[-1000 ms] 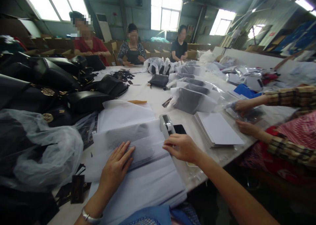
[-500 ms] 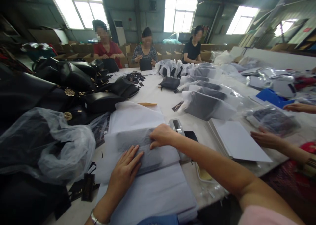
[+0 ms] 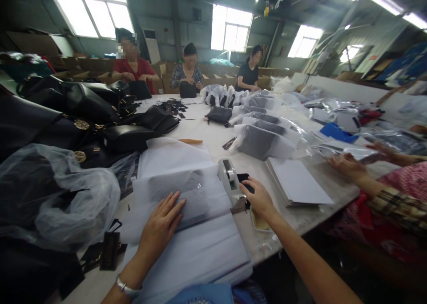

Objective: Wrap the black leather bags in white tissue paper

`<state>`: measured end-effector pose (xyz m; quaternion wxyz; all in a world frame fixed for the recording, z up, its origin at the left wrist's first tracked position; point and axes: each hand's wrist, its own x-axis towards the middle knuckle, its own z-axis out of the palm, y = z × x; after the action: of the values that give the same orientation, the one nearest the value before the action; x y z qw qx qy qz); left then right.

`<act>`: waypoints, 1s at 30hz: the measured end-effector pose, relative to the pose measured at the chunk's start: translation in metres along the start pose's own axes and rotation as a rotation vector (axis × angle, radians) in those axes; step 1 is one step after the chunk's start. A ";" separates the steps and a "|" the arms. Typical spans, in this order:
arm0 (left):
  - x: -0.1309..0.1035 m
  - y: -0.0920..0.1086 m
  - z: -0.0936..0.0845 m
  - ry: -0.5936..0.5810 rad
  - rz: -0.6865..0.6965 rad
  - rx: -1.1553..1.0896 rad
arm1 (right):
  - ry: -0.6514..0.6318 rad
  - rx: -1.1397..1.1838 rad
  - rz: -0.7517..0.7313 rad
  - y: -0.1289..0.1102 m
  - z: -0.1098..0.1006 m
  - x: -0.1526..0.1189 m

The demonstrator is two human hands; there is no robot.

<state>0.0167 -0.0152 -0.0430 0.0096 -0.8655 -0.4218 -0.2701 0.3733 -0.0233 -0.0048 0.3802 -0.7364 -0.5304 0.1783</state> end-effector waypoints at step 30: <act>0.000 -0.002 0.003 0.019 0.005 -0.034 | 0.038 -0.194 -0.037 0.019 -0.014 -0.061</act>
<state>0.0163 -0.0132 -0.0456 -0.0003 -0.8639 -0.4150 -0.2855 0.3725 -0.0869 -0.0186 0.3206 -0.7632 -0.5511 0.1050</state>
